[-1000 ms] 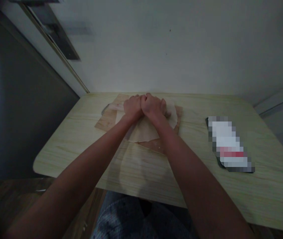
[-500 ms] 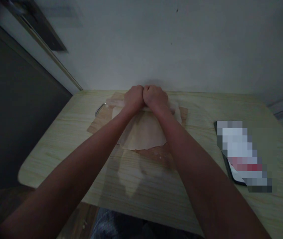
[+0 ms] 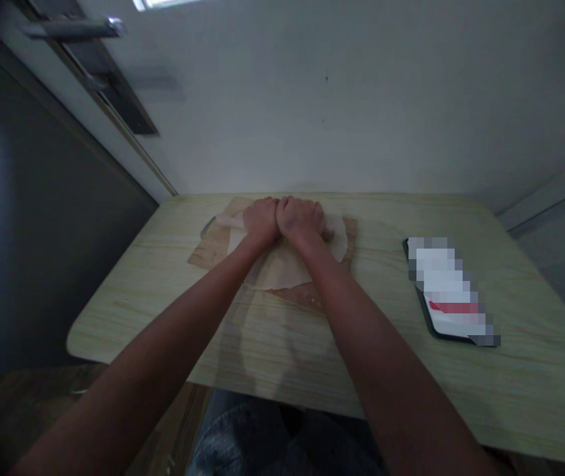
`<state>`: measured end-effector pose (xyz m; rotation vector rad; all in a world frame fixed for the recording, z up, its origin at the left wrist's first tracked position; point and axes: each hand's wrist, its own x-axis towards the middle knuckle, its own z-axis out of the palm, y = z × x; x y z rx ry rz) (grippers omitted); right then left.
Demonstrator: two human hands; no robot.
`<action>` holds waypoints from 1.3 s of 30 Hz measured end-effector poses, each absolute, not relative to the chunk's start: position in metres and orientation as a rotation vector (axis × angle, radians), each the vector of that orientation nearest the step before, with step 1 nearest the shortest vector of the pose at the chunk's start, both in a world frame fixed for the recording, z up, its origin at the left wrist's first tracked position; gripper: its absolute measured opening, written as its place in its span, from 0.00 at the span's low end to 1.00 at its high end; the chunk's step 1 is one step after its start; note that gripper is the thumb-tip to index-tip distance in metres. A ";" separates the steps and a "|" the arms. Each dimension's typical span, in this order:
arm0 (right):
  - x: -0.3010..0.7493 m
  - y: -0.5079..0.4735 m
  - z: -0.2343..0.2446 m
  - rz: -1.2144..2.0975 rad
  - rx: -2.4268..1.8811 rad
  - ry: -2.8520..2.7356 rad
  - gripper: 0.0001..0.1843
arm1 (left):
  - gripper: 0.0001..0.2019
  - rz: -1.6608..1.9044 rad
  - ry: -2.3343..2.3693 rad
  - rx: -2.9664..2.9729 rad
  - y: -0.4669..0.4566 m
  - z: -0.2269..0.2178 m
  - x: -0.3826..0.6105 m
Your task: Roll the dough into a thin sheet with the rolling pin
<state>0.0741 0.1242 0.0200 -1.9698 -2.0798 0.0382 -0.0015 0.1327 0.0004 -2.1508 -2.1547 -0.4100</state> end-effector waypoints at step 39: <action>0.070 0.050 -0.005 -0.027 -1.650 -2.048 0.22 | 0.18 -0.308 -1.895 -2.190 0.057 -0.005 -0.014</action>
